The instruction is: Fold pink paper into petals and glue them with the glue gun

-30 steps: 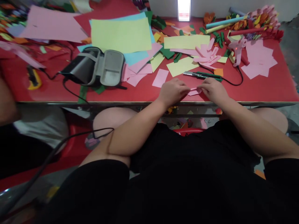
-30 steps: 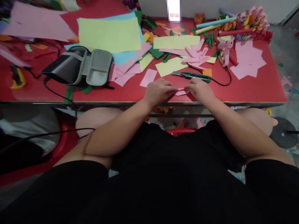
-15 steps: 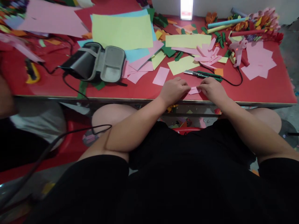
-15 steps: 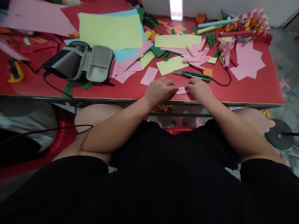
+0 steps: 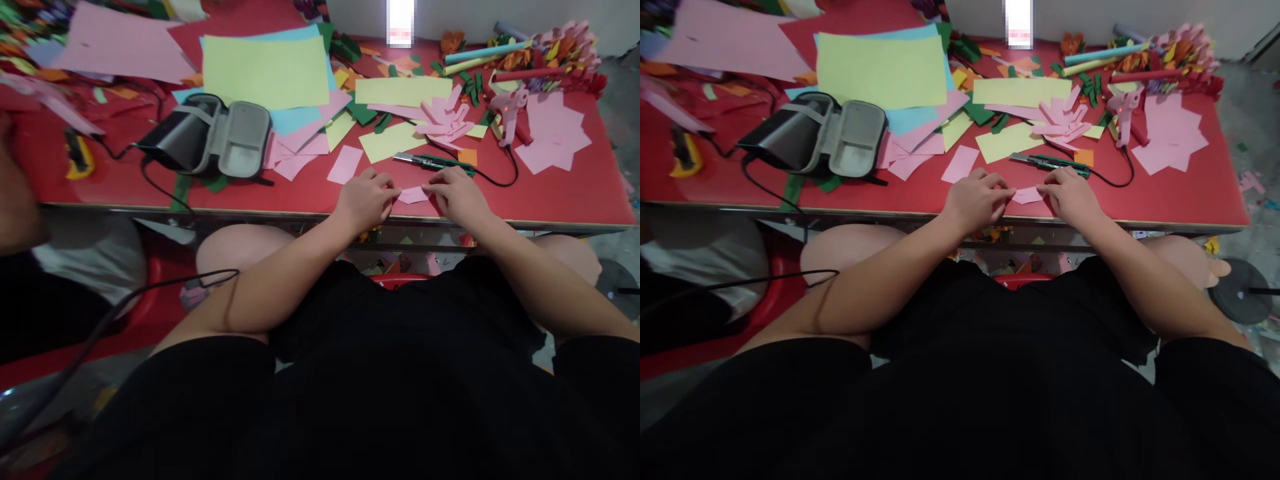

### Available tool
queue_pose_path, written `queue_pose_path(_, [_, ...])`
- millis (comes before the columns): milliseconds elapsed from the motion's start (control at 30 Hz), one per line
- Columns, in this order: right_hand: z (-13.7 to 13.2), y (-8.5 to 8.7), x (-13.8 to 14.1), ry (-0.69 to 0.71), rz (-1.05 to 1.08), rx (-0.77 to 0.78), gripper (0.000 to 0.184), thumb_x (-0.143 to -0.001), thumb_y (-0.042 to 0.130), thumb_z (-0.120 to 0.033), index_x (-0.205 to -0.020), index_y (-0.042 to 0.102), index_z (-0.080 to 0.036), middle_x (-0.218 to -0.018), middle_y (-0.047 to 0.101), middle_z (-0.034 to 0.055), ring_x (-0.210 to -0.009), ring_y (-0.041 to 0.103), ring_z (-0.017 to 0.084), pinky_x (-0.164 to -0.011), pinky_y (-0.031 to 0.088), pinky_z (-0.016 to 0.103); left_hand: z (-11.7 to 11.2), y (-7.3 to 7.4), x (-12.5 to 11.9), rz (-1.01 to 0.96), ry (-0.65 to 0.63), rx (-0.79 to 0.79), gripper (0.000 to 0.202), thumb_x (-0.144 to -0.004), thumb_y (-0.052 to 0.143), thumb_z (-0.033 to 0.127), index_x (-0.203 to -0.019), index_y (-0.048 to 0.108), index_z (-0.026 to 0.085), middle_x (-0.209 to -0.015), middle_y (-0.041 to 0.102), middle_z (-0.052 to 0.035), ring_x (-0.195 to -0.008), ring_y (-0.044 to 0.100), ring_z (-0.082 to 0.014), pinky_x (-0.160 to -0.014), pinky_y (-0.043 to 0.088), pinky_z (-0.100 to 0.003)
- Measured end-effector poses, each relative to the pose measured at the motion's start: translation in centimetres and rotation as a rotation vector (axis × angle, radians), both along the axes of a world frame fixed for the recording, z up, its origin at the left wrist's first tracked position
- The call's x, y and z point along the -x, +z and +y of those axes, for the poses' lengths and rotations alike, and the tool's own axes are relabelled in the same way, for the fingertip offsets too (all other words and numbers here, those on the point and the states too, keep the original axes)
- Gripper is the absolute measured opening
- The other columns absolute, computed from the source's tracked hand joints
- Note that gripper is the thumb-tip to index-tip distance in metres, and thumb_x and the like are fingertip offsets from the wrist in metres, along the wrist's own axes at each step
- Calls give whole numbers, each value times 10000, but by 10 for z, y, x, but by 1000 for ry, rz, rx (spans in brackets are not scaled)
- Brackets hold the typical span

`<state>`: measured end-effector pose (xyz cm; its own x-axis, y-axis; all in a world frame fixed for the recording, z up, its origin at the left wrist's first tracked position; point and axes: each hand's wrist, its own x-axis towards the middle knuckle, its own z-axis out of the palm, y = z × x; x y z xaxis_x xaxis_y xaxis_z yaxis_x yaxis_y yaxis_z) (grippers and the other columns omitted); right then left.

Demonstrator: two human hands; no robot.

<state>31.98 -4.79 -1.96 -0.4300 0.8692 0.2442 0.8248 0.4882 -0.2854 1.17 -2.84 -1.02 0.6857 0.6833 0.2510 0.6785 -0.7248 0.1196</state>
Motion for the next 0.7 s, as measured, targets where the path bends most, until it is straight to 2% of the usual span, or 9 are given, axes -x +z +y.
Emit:
queue_pose_path(100, [-6,1,-1,-7,45,-13,420,-1182,586,-264,-1352,968,-228,-1414,847,212,-1307,717,434,-1129,616,631,-4,1,2,1,23,17,358,-1162,678,311,-1376,960,260,-1355,886,-173,-1170,722,-390,-857,559,-496])
queue_pose_path(200, [-14,5,-1,11,64,-26,407,-1159,632,-325,-1379,952,-204,-1408,853,212,-1327,729,448,-1170,609,653,-4,-1,-2,-66,30,13,334,-1149,748,416,-1357,956,256,-1412,888,-177,-1190,742,-407,-872,555,-503])
queue_pose_path(300, [-18,9,0,39,54,-12,381,-1124,699,-359,-1365,943,-194,-1352,862,214,-1293,741,455,-1186,612,671,2,-5,-8,-126,-71,17,343,-1194,731,454,-1391,943,271,-1497,896,-145,-1200,772,-368,-937,578,-496])
queue_pose_path(400, [-19,15,2,41,7,4,345,-1121,713,-370,-1308,947,-198,-1294,867,215,-1222,747,445,-1139,628,653,14,-8,-12,-112,-189,34,346,-1255,642,402,-1340,955,282,-1408,937,-109,-1119,806,-298,-942,590,-455])
queue_pose_path(533, [-18,23,3,40,-93,-6,326,-1139,709,-391,-1267,947,-208,-1269,883,216,-1167,741,434,-1069,612,620,26,-10,-9,-131,-273,96,263,-1215,726,380,-1290,967,306,-1370,955,-78,-1145,837,-288,-967,621,-440])
queue_pose_path(633, [-17,23,3,42,-141,-43,352,-1171,663,-387,-1275,950,-213,-1253,895,209,-1148,741,421,-1023,588,597,26,-11,-3,-166,-275,156,215,-1164,814,423,-1294,961,335,-1415,950,-54,-1199,849,-284,-1038,633,-434])
queue_pose_path(700, [-15,21,3,40,-150,-68,368,-1192,622,-365,-1256,955,-223,-1223,900,197,-1125,743,407,-990,574,580,22,-11,-1,-189,-229,189,230,-1135,852,444,-1316,947,340,-1407,950,-52,-1227,851,-284,-1057,626,-425])
